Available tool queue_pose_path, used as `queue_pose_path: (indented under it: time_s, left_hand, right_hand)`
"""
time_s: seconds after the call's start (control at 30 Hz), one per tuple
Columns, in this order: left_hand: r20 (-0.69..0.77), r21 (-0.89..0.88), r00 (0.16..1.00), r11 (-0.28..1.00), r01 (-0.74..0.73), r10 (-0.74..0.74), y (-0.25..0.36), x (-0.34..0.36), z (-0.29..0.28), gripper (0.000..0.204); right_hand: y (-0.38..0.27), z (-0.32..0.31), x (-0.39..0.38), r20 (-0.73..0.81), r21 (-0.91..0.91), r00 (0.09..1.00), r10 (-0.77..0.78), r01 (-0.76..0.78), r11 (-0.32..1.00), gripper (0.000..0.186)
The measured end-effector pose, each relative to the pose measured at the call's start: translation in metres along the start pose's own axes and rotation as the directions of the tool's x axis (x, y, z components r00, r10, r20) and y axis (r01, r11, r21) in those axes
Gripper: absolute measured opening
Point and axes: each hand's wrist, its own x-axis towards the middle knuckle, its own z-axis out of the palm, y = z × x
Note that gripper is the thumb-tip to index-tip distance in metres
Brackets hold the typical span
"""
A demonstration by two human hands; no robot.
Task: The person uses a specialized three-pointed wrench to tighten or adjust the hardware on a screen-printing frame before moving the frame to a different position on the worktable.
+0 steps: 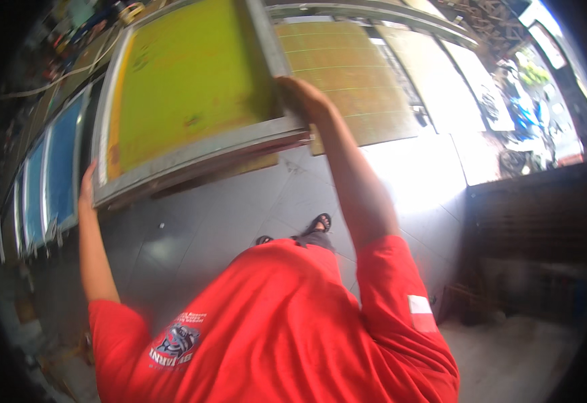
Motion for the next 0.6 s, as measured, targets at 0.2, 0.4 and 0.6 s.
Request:
queue_pose_path:
  time_s: [0.2, 0.4, 0.6]
  left_hand:
    - [0.096, -0.132, 0.995, 0.991, -0.006, 0.018, -0.014, -0.023, 0.012, 0.048]
    - [-0.015, -0.17, 1.0, 0.986, 0.006, -0.008, -0.057, -0.074, 0.052, 0.047]
    - [-0.061, -0.249, 0.997, 0.968, 0.034, -0.051, -0.086, -0.117, 0.151, 0.041]
  right_hand:
    - [0.014, -0.02, -0.003, -0.144, -0.023, 0.99, -0.002, -0.001, 1.0, 0.035]
    - [0.043, -0.098, -0.048, -0.177, -0.17, 0.984, -0.036, 0.006, 0.985, 0.048]
    - [0.009, -0.162, -0.132, -0.316, 0.089, 0.948, -0.04, 0.072, 0.993, 0.016]
